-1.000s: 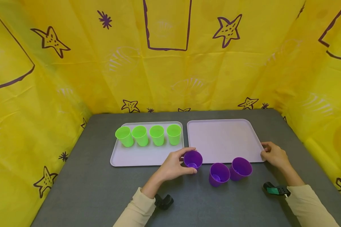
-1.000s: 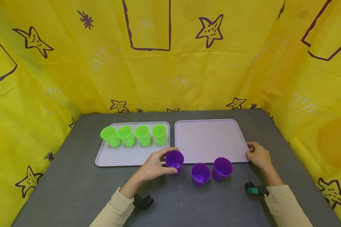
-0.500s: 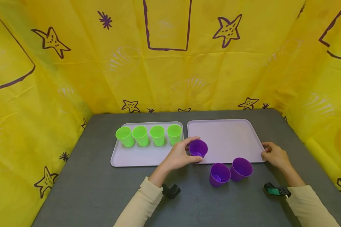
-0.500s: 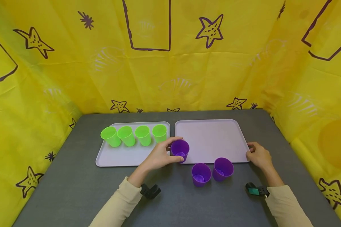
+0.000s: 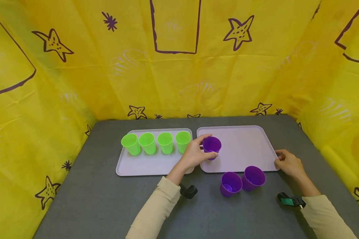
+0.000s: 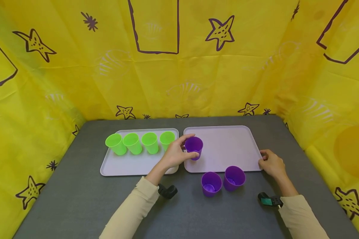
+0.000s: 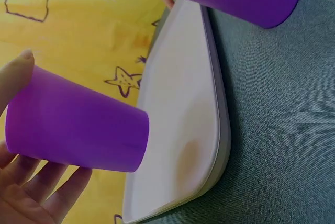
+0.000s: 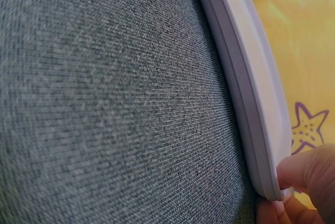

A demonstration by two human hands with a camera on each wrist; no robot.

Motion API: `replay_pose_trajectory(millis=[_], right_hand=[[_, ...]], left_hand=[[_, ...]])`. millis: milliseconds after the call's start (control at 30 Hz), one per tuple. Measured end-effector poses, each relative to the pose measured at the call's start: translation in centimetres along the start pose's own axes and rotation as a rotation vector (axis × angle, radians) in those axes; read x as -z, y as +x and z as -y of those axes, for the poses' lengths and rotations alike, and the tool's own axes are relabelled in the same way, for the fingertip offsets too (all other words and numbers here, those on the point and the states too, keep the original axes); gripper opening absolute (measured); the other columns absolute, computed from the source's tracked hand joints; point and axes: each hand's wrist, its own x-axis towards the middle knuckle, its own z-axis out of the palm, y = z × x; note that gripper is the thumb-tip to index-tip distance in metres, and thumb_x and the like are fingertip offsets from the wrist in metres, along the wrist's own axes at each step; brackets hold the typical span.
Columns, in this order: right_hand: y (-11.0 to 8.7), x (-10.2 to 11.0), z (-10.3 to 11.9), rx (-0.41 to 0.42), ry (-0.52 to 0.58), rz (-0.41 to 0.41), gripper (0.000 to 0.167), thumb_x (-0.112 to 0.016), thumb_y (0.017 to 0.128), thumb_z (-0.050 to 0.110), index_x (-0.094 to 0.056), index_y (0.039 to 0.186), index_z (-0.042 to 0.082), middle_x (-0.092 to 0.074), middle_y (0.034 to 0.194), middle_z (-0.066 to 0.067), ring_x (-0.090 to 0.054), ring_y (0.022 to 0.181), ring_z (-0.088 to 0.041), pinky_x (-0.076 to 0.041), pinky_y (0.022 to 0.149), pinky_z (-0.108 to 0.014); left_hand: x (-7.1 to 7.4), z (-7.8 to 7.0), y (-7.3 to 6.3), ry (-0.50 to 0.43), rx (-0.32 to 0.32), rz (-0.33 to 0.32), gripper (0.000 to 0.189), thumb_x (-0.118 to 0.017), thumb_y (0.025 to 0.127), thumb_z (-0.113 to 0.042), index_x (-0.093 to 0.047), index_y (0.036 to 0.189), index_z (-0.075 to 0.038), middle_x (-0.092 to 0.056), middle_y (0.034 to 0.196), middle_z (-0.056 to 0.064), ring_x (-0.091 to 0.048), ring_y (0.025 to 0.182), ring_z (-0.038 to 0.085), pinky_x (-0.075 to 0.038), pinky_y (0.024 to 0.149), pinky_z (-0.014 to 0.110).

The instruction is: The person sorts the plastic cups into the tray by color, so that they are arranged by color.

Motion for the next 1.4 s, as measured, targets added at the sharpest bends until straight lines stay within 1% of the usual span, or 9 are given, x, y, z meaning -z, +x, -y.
replay_pose_trajectory(millis=[167,300,533,800,933,1133,1267,1400], right_hand=[[-0.1,0.0,0.1,-0.001,-0.001,-0.005,0.041,-0.051,0.081,0.012,-0.051,0.117,-0.005,-0.062,0.091,-0.022,-0.056,0.077,-0.032,-0.036,0.058,-0.033],[-0.1,0.0,0.2,-0.001,0.000,-0.009,0.041,-0.051,0.080,0.013,-0.051,0.117,-0.005,-0.062,0.090,-0.021,-0.056,0.077,-0.033,-0.037,0.058,-0.034],[-0.2,0.0,0.2,-0.003,0.003,-0.011,0.041,-0.051,0.080,0.013,-0.051,0.117,-0.005,-0.062,0.091,-0.021,-0.056,0.077,-0.033,-0.037,0.058,-0.034],[-0.1,-0.1,0.2,-0.012,0.003,-0.013,0.041,-0.051,0.080,0.013,-0.051,0.118,-0.004,-0.062,0.093,-0.022,-0.056,0.078,-0.034,-0.039,0.058,-0.037],[-0.1,0.0,0.1,-0.015,0.000,-0.011,0.042,-0.051,0.081,0.014,-0.051,0.118,-0.004,-0.062,0.093,-0.022,-0.056,0.078,-0.033,-0.038,0.059,-0.037],[-0.1,0.1,0.1,-0.010,0.002,-0.002,0.042,-0.051,0.081,0.014,-0.050,0.119,-0.005,-0.061,0.093,-0.023,-0.056,0.078,-0.033,-0.038,0.059,-0.038],[-0.1,0.1,0.1,-0.012,0.002,-0.002,0.042,-0.051,0.081,0.014,-0.050,0.119,-0.004,-0.061,0.093,-0.022,-0.056,0.078,-0.033,-0.038,0.058,-0.037],[-0.1,0.0,0.1,-0.016,0.004,-0.005,0.042,-0.051,0.081,0.015,-0.051,0.119,-0.004,-0.061,0.093,-0.022,-0.056,0.079,-0.034,-0.038,0.059,-0.037]], left_hand=[[-0.4,0.5,1.0,0.022,0.008,-0.048,0.070,-0.080,0.068,-0.027,-0.050,0.131,-0.018,-0.060,0.117,0.006,-0.063,0.095,0.022,-0.054,0.077,0.023],[-0.8,0.8,1.7,0.013,0.033,-0.072,0.070,-0.080,0.068,-0.026,-0.050,0.131,-0.016,-0.062,0.114,0.007,-0.062,0.095,0.022,-0.054,0.075,0.022],[-1.5,1.0,2.7,0.052,0.069,-0.121,0.071,-0.079,0.069,-0.028,-0.050,0.132,-0.014,-0.061,0.118,0.007,-0.060,0.099,0.020,-0.053,0.080,0.024],[-2.1,1.4,3.3,0.082,0.106,-0.177,0.069,-0.079,0.069,-0.030,-0.051,0.131,-0.016,-0.060,0.120,0.008,-0.058,0.102,0.022,-0.052,0.084,0.029],[-2.3,1.6,3.4,0.090,0.121,-0.189,0.070,-0.079,0.068,-0.032,-0.051,0.131,-0.016,-0.060,0.121,0.008,-0.058,0.102,0.022,-0.052,0.084,0.029],[-2.6,1.8,3.7,0.094,0.120,-0.201,0.070,-0.079,0.068,-0.031,-0.052,0.130,-0.016,-0.060,0.121,0.007,-0.059,0.102,0.022,-0.052,0.084,0.029],[-2.8,1.8,3.9,0.110,0.122,-0.189,0.071,-0.079,0.069,-0.033,-0.050,0.131,-0.016,-0.058,0.124,0.006,-0.058,0.105,0.022,-0.051,0.087,0.031],[-3.0,1.9,4.1,0.102,0.124,-0.174,0.072,-0.078,0.070,-0.033,-0.049,0.132,-0.016,-0.057,0.126,0.005,-0.058,0.107,0.021,-0.050,0.089,0.030]])
